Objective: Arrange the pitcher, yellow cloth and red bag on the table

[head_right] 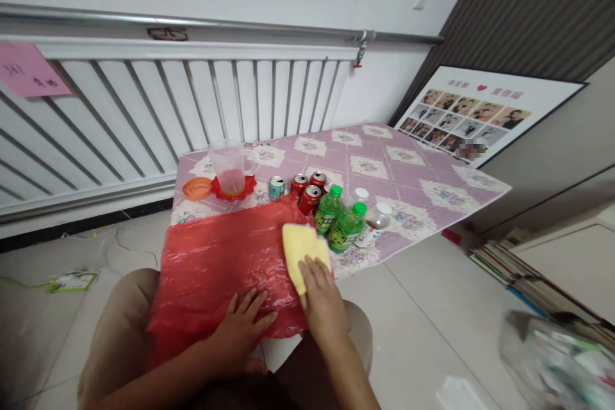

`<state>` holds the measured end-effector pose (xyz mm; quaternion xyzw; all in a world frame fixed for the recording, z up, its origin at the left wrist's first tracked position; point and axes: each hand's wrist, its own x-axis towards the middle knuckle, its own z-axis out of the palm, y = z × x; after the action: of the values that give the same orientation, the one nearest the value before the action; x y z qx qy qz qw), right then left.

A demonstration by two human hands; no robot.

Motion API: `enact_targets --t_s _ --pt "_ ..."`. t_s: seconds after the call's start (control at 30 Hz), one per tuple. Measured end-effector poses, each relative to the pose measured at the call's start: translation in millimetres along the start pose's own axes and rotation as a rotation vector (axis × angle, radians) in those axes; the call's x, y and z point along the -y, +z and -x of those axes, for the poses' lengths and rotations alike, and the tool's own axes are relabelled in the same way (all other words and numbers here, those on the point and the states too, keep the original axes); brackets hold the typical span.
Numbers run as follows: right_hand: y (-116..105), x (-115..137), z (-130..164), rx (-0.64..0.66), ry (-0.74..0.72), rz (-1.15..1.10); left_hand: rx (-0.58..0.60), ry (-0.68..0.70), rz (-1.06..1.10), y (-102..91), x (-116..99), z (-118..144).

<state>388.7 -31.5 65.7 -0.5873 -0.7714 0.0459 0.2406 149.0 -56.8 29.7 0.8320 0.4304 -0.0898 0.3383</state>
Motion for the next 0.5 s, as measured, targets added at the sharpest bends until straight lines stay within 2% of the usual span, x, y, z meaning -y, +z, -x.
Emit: enact_targets --t_s 0.07,0.17,0.33,0.43,0.5 --pt "30 3 4 0.212 0.071 0.119 0.01 0.005 0.007 5.1 2 2" --pt "49 6 8 0.334 0.141 0.205 0.014 0.033 0.022 15.8 8 12" --pt "54 -2 10 0.314 0.112 0.221 0.026 0.155 0.031 48.0 36 49" --pt "66 -12 15 0.22 0.066 0.202 -0.005 -0.005 0.157 71.5 65 76" --pt "74 -17 17 0.157 0.039 0.178 -0.092 -0.135 0.336 82.5 83 92"
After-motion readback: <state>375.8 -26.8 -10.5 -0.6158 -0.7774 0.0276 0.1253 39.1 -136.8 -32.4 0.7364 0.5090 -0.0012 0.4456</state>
